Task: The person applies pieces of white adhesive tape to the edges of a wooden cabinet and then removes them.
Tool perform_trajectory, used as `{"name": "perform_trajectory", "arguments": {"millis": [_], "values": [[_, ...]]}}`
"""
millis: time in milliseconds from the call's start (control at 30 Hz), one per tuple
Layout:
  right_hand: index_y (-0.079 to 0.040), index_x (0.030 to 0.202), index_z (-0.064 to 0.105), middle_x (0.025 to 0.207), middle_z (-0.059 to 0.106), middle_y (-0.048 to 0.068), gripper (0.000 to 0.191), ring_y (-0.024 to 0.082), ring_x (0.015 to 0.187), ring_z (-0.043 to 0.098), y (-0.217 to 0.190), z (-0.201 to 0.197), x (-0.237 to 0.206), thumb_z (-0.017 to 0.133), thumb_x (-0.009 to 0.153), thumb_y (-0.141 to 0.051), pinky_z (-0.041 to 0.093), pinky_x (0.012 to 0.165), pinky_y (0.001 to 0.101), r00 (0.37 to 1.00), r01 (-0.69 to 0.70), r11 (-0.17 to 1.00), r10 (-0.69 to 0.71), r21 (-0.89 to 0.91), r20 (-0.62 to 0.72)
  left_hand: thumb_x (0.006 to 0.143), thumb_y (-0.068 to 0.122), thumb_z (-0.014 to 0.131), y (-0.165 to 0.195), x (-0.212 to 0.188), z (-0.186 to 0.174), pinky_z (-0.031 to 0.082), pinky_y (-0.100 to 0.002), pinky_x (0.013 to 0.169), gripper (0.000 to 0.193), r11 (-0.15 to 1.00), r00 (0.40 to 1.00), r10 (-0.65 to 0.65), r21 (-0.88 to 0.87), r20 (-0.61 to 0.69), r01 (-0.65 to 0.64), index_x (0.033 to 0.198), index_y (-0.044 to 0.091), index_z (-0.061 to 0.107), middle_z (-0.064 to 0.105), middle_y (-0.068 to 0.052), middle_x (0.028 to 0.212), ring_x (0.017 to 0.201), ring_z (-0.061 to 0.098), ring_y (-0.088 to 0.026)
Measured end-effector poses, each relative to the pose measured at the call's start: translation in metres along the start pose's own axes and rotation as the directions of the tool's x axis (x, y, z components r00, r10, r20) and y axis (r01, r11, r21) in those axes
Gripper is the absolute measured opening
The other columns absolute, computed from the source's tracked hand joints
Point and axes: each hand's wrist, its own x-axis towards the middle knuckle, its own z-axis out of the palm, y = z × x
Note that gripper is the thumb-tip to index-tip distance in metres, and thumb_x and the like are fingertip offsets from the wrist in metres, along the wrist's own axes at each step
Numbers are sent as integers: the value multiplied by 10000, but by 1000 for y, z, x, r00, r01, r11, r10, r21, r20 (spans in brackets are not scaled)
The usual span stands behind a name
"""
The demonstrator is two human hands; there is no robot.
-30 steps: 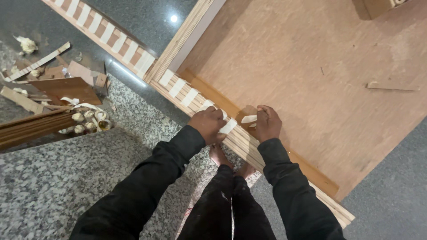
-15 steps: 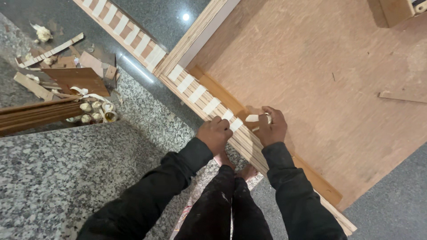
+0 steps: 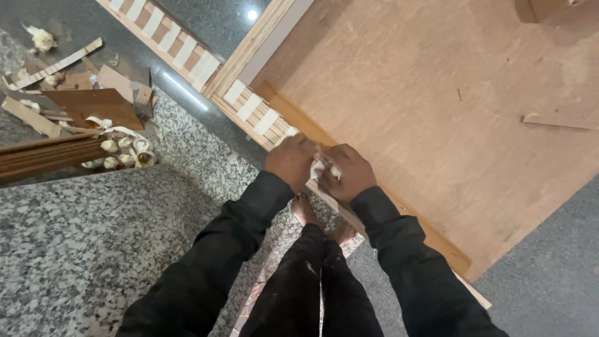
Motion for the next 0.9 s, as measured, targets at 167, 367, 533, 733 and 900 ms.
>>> {"name": "perform_trajectory", "arguments": {"millis": [167,367,533,733,900], "values": [[-46,1133,717,1053,714,149,201,329,989,708,20,11,-7,679,978,-168,570,878,393,971,-109,984,136,144,-195,775,204,762,-8,-28,20,550,-441,753,255,995,995,95,-12,27,-95,1018,126,758,663,-67,960,963,642,-303],[-24,1038,712,985,707,155,177,313,924,719,20,11,-10,736,955,-178,572,835,393,968,-83,971,132,226,-212,814,163,751,-12,-43,34,557,-394,739,135,986,978,168,43,-123,-164,946,156,780,655,-4,919,936,645,-247],[-41,1109,707,1054,698,152,297,328,988,700,11,3,-9,720,830,-141,578,868,403,985,3,981,31,195,-169,740,119,716,5,-41,29,527,-412,713,91,969,971,191,188,-142,-163,831,122,710,624,-40,874,897,624,-265],[-85,1157,693,1126,651,201,528,382,1016,653,0,2,-10,796,667,-255,551,821,443,991,130,991,-131,-18,-32,704,150,718,15,-20,21,487,-470,728,122,986,982,71,161,-175,-43,812,106,682,625,-77,870,904,611,-302],[-91,1225,693,1142,668,162,431,350,1062,676,10,5,-13,701,801,-166,563,904,425,995,-80,991,87,110,-58,818,125,703,12,-28,17,506,-444,742,19,994,1000,-14,107,-5,14,806,140,706,632,-80,887,905,612,-310]]}}
